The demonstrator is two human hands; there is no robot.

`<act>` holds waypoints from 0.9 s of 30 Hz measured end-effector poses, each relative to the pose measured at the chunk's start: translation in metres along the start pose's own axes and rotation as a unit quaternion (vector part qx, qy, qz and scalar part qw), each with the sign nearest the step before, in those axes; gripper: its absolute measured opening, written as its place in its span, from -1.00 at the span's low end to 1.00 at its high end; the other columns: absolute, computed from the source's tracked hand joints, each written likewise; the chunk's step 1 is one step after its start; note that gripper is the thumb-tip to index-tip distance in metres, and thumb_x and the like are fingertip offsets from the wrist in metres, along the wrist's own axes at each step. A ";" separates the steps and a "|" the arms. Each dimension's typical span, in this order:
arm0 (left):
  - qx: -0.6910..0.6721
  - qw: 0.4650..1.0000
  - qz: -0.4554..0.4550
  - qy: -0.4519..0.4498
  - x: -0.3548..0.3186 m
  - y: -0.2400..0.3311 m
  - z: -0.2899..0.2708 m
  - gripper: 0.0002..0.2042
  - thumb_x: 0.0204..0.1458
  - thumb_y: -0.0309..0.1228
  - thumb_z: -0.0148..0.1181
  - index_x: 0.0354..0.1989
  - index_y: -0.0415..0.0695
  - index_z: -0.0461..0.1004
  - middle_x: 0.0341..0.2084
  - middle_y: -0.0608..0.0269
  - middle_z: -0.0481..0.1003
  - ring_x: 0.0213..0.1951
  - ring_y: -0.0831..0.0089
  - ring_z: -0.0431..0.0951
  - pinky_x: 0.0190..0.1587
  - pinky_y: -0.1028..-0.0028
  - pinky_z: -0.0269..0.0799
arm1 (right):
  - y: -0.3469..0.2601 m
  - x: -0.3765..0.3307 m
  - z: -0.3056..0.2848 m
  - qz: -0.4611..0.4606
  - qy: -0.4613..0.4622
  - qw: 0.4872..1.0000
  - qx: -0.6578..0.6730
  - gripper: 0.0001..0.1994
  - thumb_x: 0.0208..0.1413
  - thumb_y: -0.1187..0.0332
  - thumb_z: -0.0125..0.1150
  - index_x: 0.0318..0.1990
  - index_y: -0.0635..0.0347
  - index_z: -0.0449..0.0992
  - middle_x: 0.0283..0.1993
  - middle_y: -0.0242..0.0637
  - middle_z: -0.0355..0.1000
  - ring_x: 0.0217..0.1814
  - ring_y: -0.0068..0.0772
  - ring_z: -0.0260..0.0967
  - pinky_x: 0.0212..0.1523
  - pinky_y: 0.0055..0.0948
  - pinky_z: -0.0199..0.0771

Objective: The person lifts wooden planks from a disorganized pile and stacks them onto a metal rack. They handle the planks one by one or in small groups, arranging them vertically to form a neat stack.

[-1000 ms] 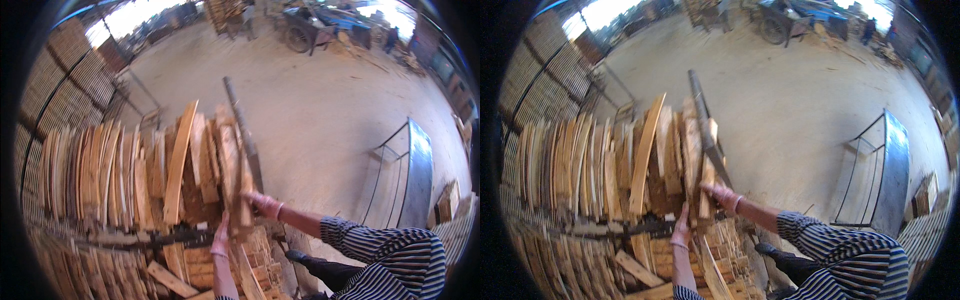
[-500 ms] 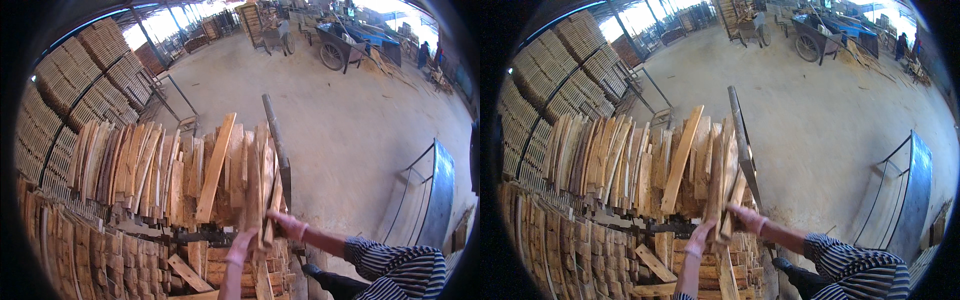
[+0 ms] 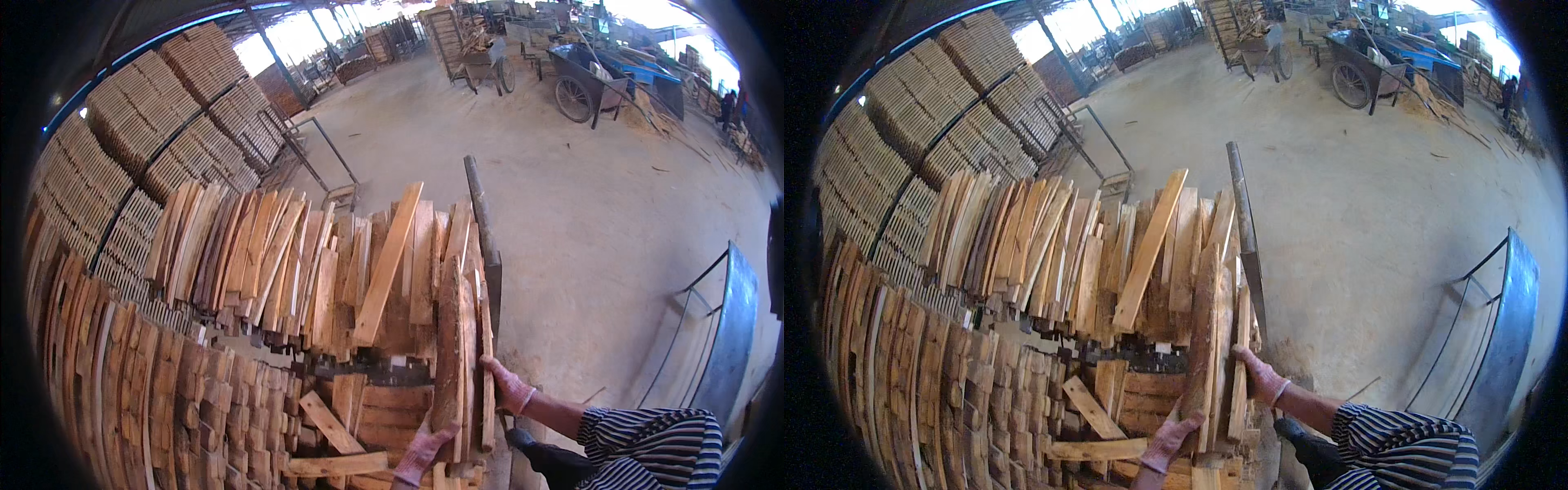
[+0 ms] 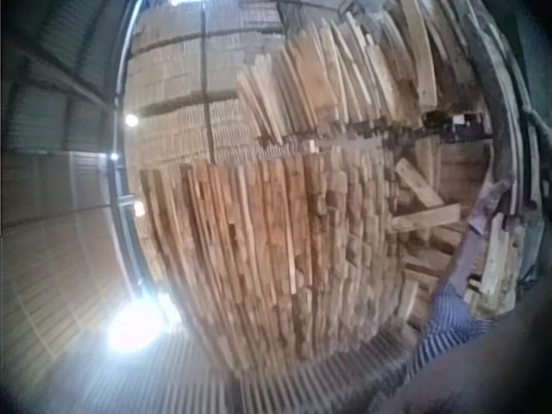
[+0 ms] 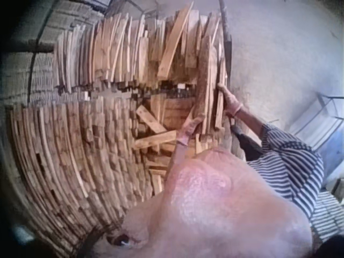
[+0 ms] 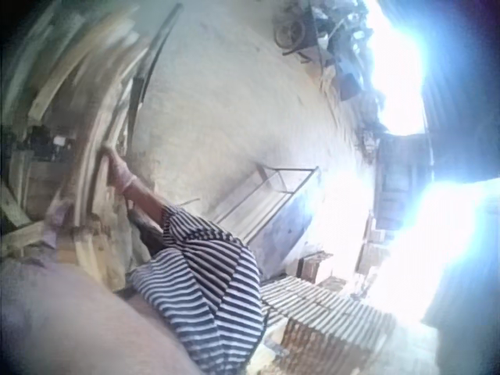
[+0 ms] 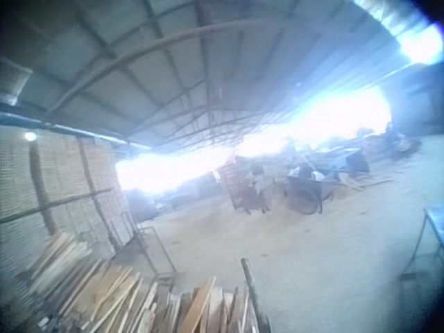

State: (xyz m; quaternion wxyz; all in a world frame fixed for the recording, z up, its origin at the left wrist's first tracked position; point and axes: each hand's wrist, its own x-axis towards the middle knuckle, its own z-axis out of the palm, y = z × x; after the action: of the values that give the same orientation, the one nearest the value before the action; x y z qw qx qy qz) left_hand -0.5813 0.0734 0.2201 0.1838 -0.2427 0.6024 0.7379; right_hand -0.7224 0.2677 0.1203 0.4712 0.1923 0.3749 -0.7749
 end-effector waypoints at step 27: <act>-0.121 0.800 0.400 0.431 -0.339 -0.128 -0.066 0.23 -0.47 -0.19 0.76 0.39 -0.24 -0.01 0.20 0.00 0.36 0.18 0.20 0.44 0.28 0.22 0.37 | 0.274 -0.142 0.220 -0.145 -0.426 0.820 -0.354 0.39 -0.54 0.18 0.80 0.53 0.20 -0.08 0.40 -0.21 0.25 0.40 -0.33 0.20 0.39 -0.25 0.27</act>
State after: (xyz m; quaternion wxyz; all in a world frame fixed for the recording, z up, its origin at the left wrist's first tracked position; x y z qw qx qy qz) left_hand -0.2238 0.0426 0.3038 -0.4369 -0.2940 0.5688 0.6317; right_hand -0.4024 0.1075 0.2451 0.5016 -0.3937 0.4086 -0.6530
